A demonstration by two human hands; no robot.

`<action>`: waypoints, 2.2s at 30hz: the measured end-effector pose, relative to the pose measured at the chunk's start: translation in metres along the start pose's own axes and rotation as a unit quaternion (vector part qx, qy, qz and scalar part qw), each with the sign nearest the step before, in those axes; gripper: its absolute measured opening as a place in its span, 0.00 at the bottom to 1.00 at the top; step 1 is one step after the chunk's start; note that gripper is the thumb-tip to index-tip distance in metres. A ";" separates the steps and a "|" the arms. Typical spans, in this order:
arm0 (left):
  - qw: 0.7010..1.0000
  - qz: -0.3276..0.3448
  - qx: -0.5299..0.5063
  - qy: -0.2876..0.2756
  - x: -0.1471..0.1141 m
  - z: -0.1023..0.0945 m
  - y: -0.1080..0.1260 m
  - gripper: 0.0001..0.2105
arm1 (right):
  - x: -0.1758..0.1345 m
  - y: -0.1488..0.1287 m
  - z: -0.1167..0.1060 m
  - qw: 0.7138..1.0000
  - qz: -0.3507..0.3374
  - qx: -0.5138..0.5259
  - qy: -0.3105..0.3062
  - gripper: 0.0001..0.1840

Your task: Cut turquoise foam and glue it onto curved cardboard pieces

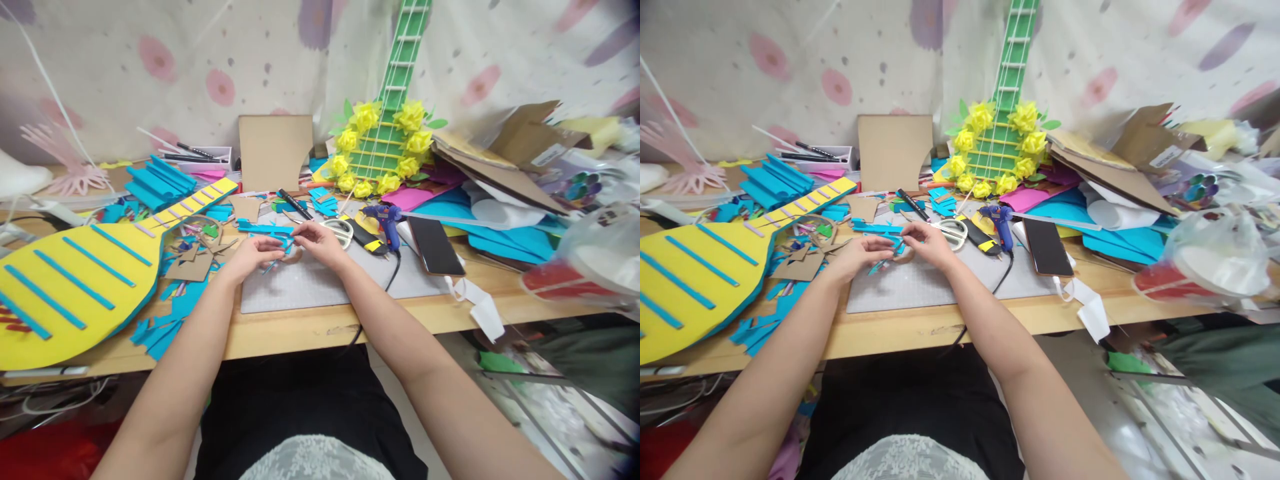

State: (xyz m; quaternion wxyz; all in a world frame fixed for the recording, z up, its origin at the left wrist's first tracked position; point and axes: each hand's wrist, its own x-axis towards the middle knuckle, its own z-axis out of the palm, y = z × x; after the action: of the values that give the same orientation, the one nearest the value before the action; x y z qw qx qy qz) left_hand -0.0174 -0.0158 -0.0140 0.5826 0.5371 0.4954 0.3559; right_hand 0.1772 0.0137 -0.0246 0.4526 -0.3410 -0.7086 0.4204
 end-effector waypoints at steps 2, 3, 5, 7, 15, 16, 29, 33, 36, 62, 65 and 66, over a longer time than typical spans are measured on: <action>1.000 0.002 -0.016 0.003 0.002 -0.001 -0.002 0.20 | 0.001 0.000 0.000 1.000 -0.003 -0.019 0.013 0.09; 1.000 0.003 -0.022 0.007 0.003 -0.001 -0.003 0.20 | 0.002 0.000 0.000 1.000 -0.004 -0.025 0.018 0.08; 0.999 0.005 -0.031 0.016 0.004 -0.001 -0.004 0.19 | 0.003 0.002 0.001 0.999 -0.007 -0.029 0.022 0.08; 0.999 0.004 -0.041 0.030 0.004 0.000 -0.004 0.19 | 0.006 0.004 0.002 1.000 -0.004 -0.020 0.023 0.09; 0.993 -0.003 -0.103 0.052 0.004 0.002 0.000 0.14 | 0.015 0.007 0.004 0.999 0.011 0.038 0.026 0.10; 0.993 -0.005 -0.106 0.050 0.003 0.002 0.001 0.13 | 0.016 0.007 0.005 0.999 0.010 0.046 0.024 0.11; 0.934 -0.019 -0.285 0.216 0.010 -0.005 0.012 0.06 | 0.002 -0.024 -0.070 0.935 0.171 -0.299 0.078 0.18; 0.937 0.000 -0.267 0.228 0.013 -0.008 0.008 0.08 | -0.022 -0.035 -0.098 0.861 0.227 -0.449 0.071 0.20; 0.939 0.014 -0.248 0.237 0.014 -0.009 0.006 0.10 | -0.041 -0.042 -0.113 0.813 0.269 -0.513 0.051 0.18; 0.942 0.032 -0.221 0.249 0.015 -0.009 0.003 0.15 | -0.037 -0.032 -0.146 0.943 0.209 -0.087 0.244 0.22; 0.944 0.029 -0.224 0.241 0.015 -0.008 0.004 0.15 | -0.028 -0.055 -0.120 0.967 0.196 -0.091 0.138 0.22; 0.945 0.026 -0.225 0.237 0.014 -0.008 0.004 0.14 | -0.024 -0.062 -0.109 0.972 0.192 -0.092 0.103 0.22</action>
State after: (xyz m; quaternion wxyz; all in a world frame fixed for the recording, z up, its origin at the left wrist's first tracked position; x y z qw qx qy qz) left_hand -0.0212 0.0008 -0.0121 0.5443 0.3048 0.5122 0.5904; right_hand 0.2810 -0.0014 0.0487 0.4009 -0.5524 -0.6150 0.3948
